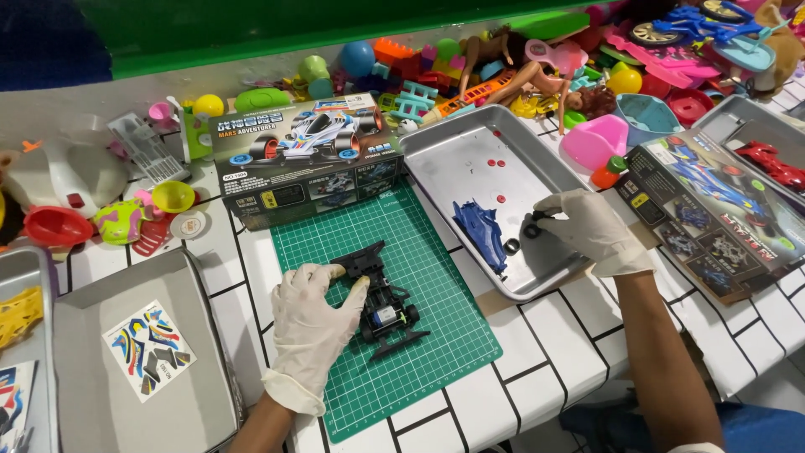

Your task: Assembling a model toy car by installing gears and motor components into the chassis

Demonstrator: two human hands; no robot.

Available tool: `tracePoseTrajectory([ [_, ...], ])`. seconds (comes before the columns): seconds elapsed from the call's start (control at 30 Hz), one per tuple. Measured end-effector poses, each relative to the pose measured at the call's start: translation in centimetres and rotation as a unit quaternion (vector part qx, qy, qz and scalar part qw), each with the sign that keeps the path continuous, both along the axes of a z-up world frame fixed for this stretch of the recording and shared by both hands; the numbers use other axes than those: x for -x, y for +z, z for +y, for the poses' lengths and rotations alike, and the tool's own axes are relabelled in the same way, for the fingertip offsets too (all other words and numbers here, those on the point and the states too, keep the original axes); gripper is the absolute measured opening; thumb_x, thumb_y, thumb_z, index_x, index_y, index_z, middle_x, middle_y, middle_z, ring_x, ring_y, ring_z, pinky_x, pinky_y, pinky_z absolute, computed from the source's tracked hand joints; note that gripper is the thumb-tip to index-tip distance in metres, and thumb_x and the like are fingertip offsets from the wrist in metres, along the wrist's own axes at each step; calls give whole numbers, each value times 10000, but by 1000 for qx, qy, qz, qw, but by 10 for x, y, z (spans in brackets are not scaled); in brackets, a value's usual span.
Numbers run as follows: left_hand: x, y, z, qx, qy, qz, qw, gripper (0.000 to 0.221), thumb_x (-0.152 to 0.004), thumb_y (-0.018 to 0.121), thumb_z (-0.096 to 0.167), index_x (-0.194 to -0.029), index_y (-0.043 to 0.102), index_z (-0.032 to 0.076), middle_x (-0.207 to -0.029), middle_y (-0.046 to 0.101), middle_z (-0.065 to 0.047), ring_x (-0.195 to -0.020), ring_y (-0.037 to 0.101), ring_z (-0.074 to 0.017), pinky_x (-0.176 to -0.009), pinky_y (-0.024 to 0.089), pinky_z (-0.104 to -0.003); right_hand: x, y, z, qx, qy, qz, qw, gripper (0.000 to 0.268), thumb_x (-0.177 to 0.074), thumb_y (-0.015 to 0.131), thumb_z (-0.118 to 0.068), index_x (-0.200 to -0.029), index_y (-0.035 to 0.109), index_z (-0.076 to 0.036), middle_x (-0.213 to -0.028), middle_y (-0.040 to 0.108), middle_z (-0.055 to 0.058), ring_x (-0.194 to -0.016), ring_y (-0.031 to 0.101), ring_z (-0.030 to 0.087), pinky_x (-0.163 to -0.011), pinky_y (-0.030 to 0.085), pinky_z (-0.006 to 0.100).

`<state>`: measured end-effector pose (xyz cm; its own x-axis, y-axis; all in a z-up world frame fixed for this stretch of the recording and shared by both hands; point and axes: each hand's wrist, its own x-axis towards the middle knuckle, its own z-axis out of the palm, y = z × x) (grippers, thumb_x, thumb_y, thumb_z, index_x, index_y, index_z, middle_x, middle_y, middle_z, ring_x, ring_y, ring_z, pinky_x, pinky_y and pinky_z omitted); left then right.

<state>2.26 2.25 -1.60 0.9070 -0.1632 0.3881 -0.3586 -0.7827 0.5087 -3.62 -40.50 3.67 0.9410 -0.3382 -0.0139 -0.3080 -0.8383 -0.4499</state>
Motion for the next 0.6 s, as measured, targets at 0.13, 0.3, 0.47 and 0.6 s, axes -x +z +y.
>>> tracePoseTrajectory([
  [0.13, 3, 21, 0, -32, -20, 120, 992, 496, -882, 595, 643, -1066, 740, 206, -1107, 669, 21, -1041, 555, -248, -956, 415, -446, 4, 0, -4, 14, 63, -53, 997, 259, -858, 784, -129, -1116, 758, -111, -1122, 771, 43, -1095, 679, 210, -1003, 517, 361],
  [0.3, 2, 21, 0, -37, -18, 134, 990, 499, -891, 570, 646, -1076, 736, 213, -1099, 660, 23, -1028, 548, -247, -964, 406, -445, 10, -13, 2, -57, 28, -43, 997, 284, -819, 848, -128, -1089, 762, -108, -945, 777, 30, -782, 694, 153, -755, 581, 275],
  [0.47, 3, 18, 1, -8, -15, 85, 996, 408, -902, 624, 570, -1014, 758, 202, -1039, 669, 23, -995, 538, -249, -909, 431, -436, 10, -27, -10, -100, 25, -69, 992, 259, -827, 783, -13, -1076, 766, -81, -1023, 767, 57, -848, 740, 156, -863, 614, 272],
  [0.6, 3, 18, 1, -20, -11, 75, 997, 429, -900, 616, 592, -1008, 761, 203, -1040, 678, 12, -1014, 539, -258, -919, 433, -443, 12, -34, -14, -79, 86, -81, 990, 317, -812, 769, 10, -1114, 762, -88, -1095, 752, 83, -855, 768, 176, -834, 634, 266],
])
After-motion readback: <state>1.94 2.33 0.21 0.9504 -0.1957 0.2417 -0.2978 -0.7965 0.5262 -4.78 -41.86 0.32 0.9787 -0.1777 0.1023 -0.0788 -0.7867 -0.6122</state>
